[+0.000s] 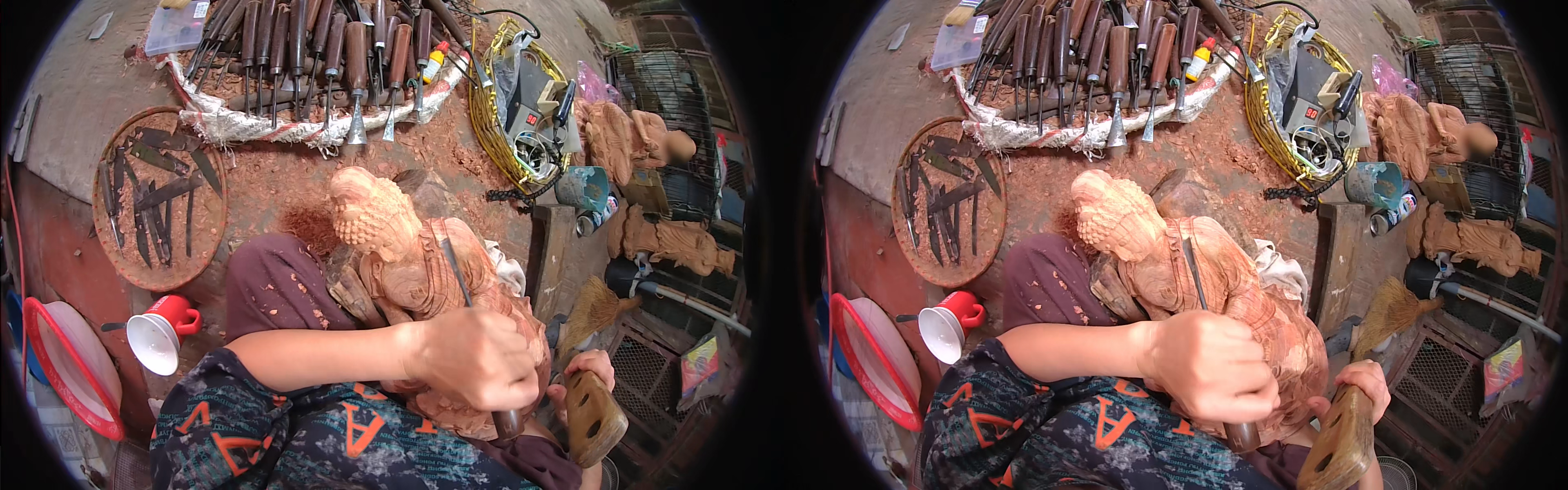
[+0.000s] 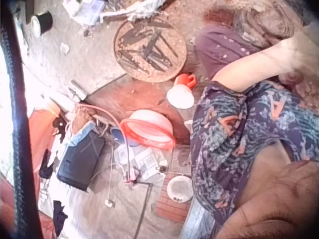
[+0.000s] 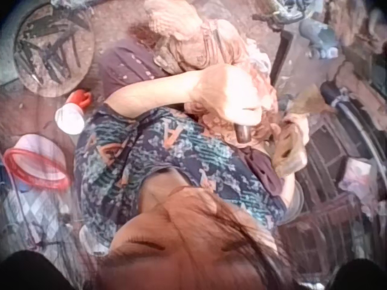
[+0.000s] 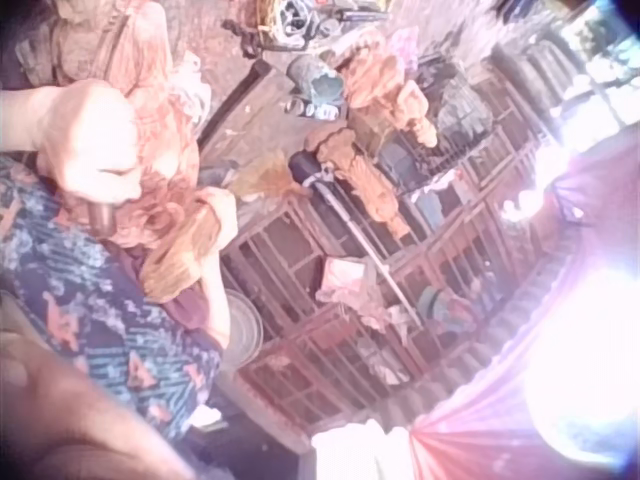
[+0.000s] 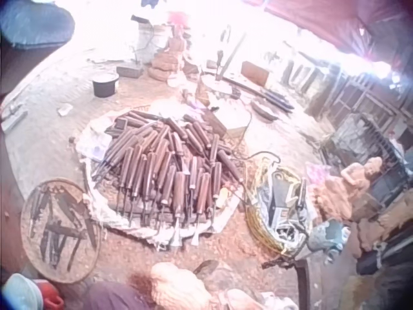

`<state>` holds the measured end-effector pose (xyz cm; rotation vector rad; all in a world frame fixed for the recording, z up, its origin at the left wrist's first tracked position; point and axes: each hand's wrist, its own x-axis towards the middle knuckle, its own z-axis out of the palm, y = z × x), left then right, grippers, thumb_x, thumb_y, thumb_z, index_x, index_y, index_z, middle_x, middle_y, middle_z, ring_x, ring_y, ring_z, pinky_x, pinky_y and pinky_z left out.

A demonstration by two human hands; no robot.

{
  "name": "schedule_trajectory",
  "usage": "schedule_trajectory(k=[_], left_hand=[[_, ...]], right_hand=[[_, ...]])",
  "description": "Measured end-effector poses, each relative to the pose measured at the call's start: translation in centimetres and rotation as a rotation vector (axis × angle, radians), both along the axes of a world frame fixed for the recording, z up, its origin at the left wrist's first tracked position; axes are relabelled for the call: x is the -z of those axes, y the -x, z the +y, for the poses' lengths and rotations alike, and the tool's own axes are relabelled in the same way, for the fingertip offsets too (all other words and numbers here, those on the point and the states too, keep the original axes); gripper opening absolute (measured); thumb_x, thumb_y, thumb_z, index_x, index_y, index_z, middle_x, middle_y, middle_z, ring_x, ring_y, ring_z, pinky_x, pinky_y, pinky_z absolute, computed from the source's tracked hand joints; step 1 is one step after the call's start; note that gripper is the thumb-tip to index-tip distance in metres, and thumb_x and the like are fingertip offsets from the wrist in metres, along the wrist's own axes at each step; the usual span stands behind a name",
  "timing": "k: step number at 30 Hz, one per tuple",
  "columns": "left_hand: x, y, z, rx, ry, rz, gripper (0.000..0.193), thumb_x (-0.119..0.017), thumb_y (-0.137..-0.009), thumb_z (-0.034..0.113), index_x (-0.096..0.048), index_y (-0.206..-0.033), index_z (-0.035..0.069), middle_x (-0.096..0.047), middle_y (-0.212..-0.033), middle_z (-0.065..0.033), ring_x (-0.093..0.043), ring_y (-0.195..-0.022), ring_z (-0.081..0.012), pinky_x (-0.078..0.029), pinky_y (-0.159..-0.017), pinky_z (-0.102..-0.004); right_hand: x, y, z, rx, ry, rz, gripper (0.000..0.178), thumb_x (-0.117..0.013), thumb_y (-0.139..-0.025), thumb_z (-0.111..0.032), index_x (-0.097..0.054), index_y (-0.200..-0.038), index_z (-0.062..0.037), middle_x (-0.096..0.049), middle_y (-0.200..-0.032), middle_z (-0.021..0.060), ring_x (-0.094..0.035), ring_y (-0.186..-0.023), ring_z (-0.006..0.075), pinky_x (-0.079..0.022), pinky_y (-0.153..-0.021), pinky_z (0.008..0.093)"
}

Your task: The person carves a wooden Buddha statue using a rotary tool and then switches to a chisel and mallet. They refine the details on the statue's head and torso, occasionally rotating the piece to access different angles.

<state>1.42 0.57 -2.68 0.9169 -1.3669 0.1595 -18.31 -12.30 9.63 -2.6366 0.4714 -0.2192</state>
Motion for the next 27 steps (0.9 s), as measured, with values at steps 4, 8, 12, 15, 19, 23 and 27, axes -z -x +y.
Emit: schedule_trajectory(k=[4,8,12,15,19,23,27], left_hand=[[0.0,-0.4,0.0,0.017,0.007,0.127,0.018,-0.069,-0.079,0.019,-0.057,-0.072,0.007,-0.04,-0.059,0.0034,-0.046,-0.051,-0.0104,-0.034,-0.043,-0.0246],[0.0,-1.0,-0.4,-0.003,-0.03,0.163,0.017,-0.068,-0.077,0.019,-0.056,-0.073,0.008,-0.04,-0.059,0.0035,-0.046,-0.051,-0.0102,-0.034,-0.044,-0.0246],[-0.6,0.4,-0.2,-0.215,-0.118,-0.05,0.014,-0.065,-0.071,0.019,-0.054,-0.072,0.01,-0.04,-0.059,0.004,-0.046,-0.052,-0.0092,-0.034,-0.044,-0.0239],[-0.8,0.4,-0.5,-0.093,-0.052,0.099,0.014,-0.065,-0.072,0.019,-0.055,-0.073,0.01,-0.041,-0.06,0.004,-0.046,-0.052,-0.009,-0.033,-0.044,-0.0234],[-0.3,0.0,-0.7,-0.103,-0.075,0.175,0.01,-0.066,-0.072,0.017,-0.058,-0.075,0.011,-0.043,-0.061,0.0042,-0.047,-0.053,-0.0088,-0.033,-0.045,-0.0232],[-0.5,-0.2,-0.3,-0.073,-0.09,0.097,0.009,-0.066,-0.071,0.018,-0.06,-0.074,0.012,-0.043,-0.061,0.0038,-0.047,-0.054,-0.0091,-0.035,-0.047,-0.0237],[-2.1,0.6,1.4,-0.013,-0.1,0.082,0.011,-0.065,-0.073,0.019,-0.06,-0.079,0.01,-0.044,-0.061,0.0025,-0.048,-0.054,-0.0105,-0.037,-0.047,-0.0248]], right_hand=[[-0.1,-0.1,0.1,-0.049,0.026,-0.042,0.054,-0.087,-0.067,-0.035,-0.053,-0.096,-0.0046,-0.055,-0.072,0.006,-0.052,-0.062,0.0184,-0.041,-0.057,0.0297],[-0.3,-0.2,0.1,-0.107,0.037,-0.055,0.054,-0.087,-0.067,-0.033,-0.053,-0.097,-0.0047,-0.055,-0.073,0.0068,-0.052,-0.061,0.0189,-0.042,-0.055,0.0304],[-0.5,-0.3,0.2,-0.117,0.056,-0.012,0.055,-0.088,-0.066,-0.033,-0.053,-0.098,-0.0048,-0.056,-0.073,0.0074,-0.053,-0.061,0.0189,-0.043,-0.055,0.0308],[-0.3,0.0,0.1,-0.122,0.047,-0.023,0.056,-0.088,-0.065,-0.033,-0.053,-0.098,-0.0042,-0.056,-0.073,0.0074,-0.053,-0.061,0.0186,-0.043,-0.055,0.0305],[0.3,-0.4,0.0,-0.129,0.01,-0.097,0.056,-0.088,-0.066,-0.032,-0.054,-0.098,-0.0032,-0.056,-0.074,0.0071,-0.052,-0.061,0.0181,-0.042,-0.056,0.0301],[0.1,-0.3,0.3,-0.099,0.005,-0.1,0.054,-0.088,-0.066,-0.031,-0.054,-0.097,-0.0026,-0.056,-0.073,0.0067,-0.052,-0.061,0.0178,-0.042,-0.056,0.03],[0.1,-0.3,0.2,-0.106,-0.027,-0.052,0.053,-0.088,-0.066,-0.031,-0.055,-0.096,-0.0027,-0.057,-0.073,0.0068,-0.053,-0.061,0.0187,-0.042,-0.056,0.0306]])
